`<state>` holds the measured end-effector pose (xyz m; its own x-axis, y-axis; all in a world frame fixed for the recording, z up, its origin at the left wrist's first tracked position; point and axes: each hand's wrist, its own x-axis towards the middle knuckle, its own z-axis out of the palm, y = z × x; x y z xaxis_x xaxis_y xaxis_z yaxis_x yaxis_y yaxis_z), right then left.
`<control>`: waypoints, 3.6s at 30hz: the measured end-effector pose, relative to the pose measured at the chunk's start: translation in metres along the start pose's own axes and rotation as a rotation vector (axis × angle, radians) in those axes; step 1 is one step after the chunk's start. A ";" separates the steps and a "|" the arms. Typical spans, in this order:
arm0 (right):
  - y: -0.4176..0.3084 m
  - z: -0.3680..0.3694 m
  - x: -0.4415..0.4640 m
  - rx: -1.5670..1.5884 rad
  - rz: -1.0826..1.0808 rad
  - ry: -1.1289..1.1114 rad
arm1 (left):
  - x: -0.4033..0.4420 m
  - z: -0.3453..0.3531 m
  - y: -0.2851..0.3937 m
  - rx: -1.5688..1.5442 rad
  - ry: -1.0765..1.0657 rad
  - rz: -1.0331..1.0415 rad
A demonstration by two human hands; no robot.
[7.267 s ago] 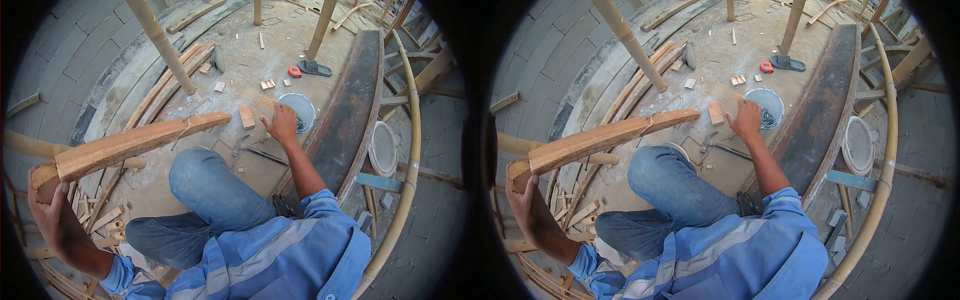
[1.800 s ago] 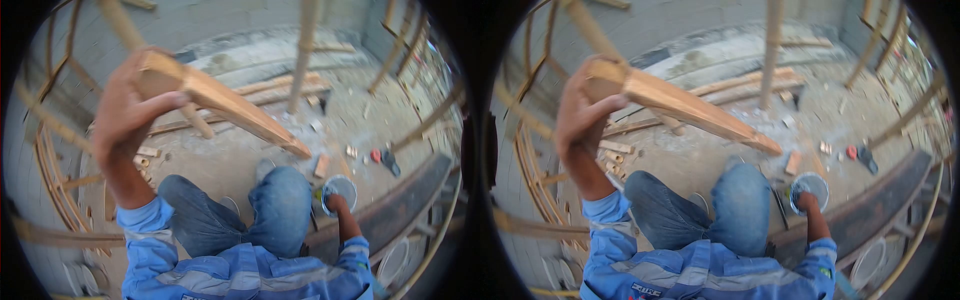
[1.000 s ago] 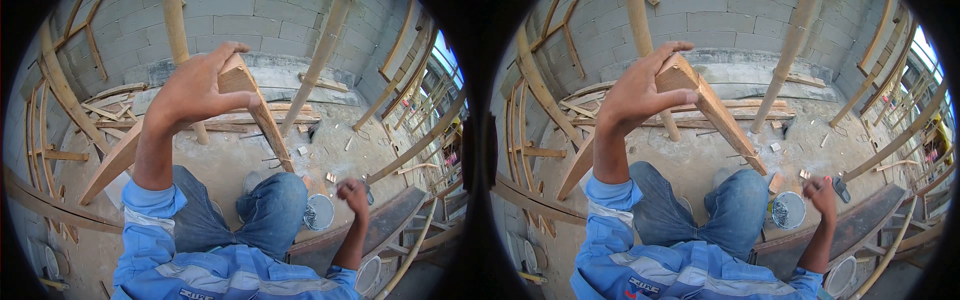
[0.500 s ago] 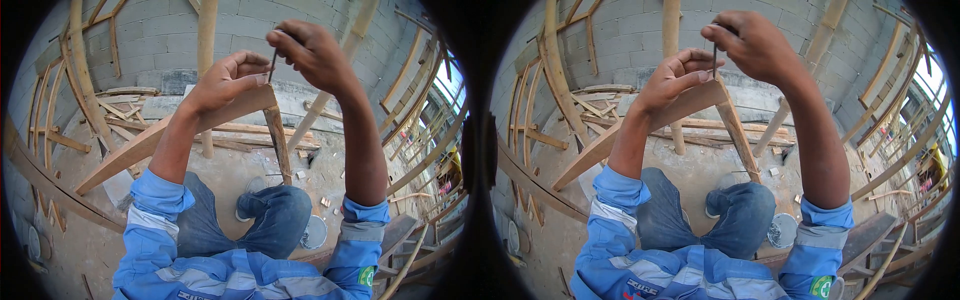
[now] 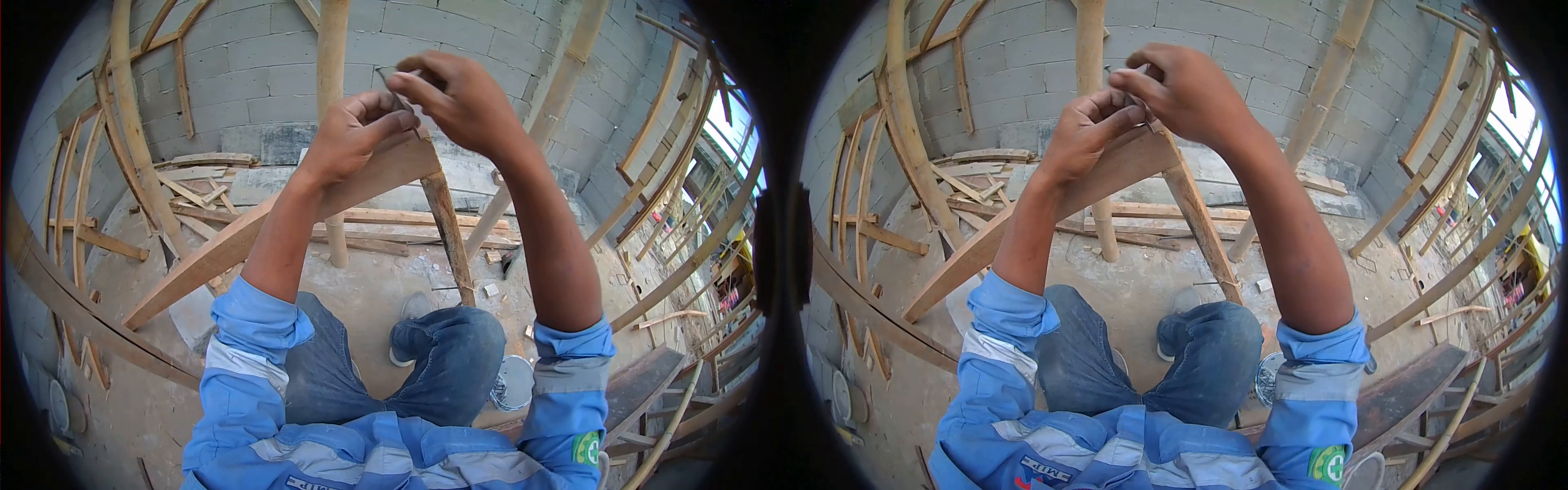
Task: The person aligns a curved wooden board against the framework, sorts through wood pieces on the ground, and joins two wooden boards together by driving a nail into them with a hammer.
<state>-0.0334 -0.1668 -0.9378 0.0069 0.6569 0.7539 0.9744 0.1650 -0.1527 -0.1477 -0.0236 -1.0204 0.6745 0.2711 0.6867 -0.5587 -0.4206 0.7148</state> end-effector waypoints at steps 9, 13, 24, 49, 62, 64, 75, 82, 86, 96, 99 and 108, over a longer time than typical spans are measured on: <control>0.053 0.044 -0.315 0.249 0.847 0.707 | 0.004 0.001 -0.006 0.023 0.059 0.044; 0.110 0.172 -0.566 0.183 1.123 0.128 | 0.006 0.002 -0.009 0.022 0.080 0.056; 0.073 0.260 -0.672 -0.348 1.365 -0.592 | 0.002 0.001 -0.002 0.126 0.047 0.044; 0.093 0.274 -0.798 0.465 1.237 0.283 | 0.000 0.016 -0.005 0.225 0.120 0.058; 0.044 0.028 -0.403 0.519 0.969 0.533 | 0.004 0.012 -0.008 0.152 0.001 -0.010; 0.057 0.005 -0.334 0.487 0.772 0.449 | 0.004 0.013 -0.005 0.133 0.007 -0.019; 0.071 0.001 -0.160 0.805 0.690 0.147 | -0.004 0.015 0.008 0.075 -0.040 -0.088; 0.075 0.010 -0.159 0.853 0.733 0.137 | -0.005 0.016 0.005 0.115 0.010 -0.060; 0.073 0.012 -0.163 0.822 0.700 0.118 | -0.004 0.020 0.006 0.123 0.012 -0.056; 0.057 0.018 -0.180 0.864 0.669 0.206 | -0.007 0.019 0.006 0.131 0.008 -0.041; 0.058 0.023 -0.184 0.832 0.641 0.206 | -0.006 0.019 0.005 0.104 0.007 -0.047; 0.047 0.007 -0.186 0.774 0.637 0.225 | -0.008 0.012 0.005 0.210 -0.010 0.001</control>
<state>0.0092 -0.2763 -1.0901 0.5916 0.6487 0.4787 0.3636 0.3153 -0.8766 -0.1499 -0.0377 -1.0240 0.6797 0.2622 0.6850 -0.4471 -0.5922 0.6704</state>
